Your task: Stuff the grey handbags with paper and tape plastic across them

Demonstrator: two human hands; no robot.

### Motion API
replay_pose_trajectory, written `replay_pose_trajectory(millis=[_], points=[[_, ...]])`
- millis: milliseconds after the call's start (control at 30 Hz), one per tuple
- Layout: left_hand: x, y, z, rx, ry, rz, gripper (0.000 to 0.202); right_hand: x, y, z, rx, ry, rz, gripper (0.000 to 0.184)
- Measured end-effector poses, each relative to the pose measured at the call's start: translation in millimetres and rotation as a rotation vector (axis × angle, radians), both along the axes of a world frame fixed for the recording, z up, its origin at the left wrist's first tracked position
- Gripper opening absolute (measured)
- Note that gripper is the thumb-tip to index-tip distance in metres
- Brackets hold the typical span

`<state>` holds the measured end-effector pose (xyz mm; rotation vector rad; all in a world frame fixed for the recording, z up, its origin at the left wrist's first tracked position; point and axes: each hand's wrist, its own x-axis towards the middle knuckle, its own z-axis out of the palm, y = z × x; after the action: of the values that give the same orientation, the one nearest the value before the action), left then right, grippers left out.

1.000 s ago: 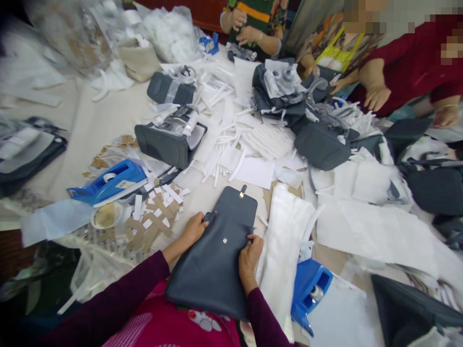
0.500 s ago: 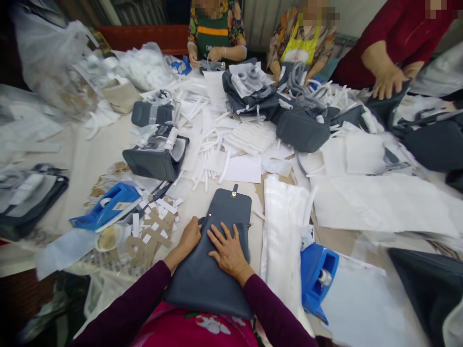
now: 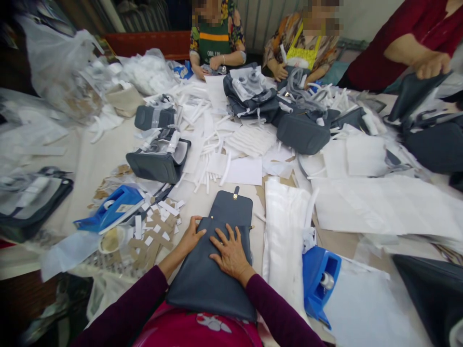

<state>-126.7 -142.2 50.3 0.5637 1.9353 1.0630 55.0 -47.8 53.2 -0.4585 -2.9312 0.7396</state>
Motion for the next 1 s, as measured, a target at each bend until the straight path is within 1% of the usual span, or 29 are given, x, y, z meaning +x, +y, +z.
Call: replay_pose_trajectory(millis=[100,200,300,367,467,533,633,667,700,767,833,867,933,1000], points=[[-0.2,-0.9,-6.0,0.050,-0.045,0.014,0.050,-0.3,-0.5,1.8,-0.001,-0.012,-0.040,0.053],[-2.7,1.2,-12.9,0.097,-0.121,-0.012,0.054,-0.3,-1.6,4.7,0.015,-0.037,-0.088,0.051],[-5.7,3.9,-19.8,0.163,-0.171,-0.052,0.054,0.8,-3.1,6.1,0.050,-0.079,-0.117,0.048],[-7.9,4.9,-23.8,0.208,-0.140,-0.078,0.051,2.1,-4.4,5.3,0.072,-0.105,-0.145,0.046],[-10.4,6.3,-22.6,0.214,-0.023,-0.133,0.049,3.8,-7.1,3.2,0.093,-0.111,-0.198,0.044],[-8.5,8.8,-14.3,0.126,0.141,-0.188,0.051,3.9,-8.5,1.8,0.099,-0.104,-0.214,0.042],[7.3,15.6,2.5,-0.149,0.589,-0.254,0.054,2.5,-9.5,-0.3,0.097,-0.096,-0.207,0.040],[16.3,17.5,6.5,-0.222,0.734,-0.290,0.052,2.2,-9.7,-1.3,0.094,-0.089,-0.204,0.039],[26.4,18.7,8.5,-0.263,0.840,-0.347,0.051,2.1,-9.8,-2.4,0.088,-0.081,-0.204,0.038],[46.7,17.3,6.4,-0.244,0.927,-0.517,0.049,3.4,-9.5,-5.9,0.070,-0.061,-0.226,0.037],[61.4,11.7,-1.7,-0.160,0.930,-0.685,0.051,6.2,-6.8,-10.6,0.041,-0.043,-0.283,0.033],[65.5,8.2,-6.3,-0.116,0.932,-0.744,0.053,7.5,-3.9,-13.0,0.018,-0.037,-0.321,0.030],[67.7,2.1,-13.8,-0.035,0.954,-0.816,0.056,7.5,6.0,-16.6,-0.046,-0.030,-0.375,0.026],[65.5,-0.4,-17.7,0.026,0.973,-0.862,0.057,0.3,20.1,-17.9,-0.110,-0.028,-0.357,0.031]])
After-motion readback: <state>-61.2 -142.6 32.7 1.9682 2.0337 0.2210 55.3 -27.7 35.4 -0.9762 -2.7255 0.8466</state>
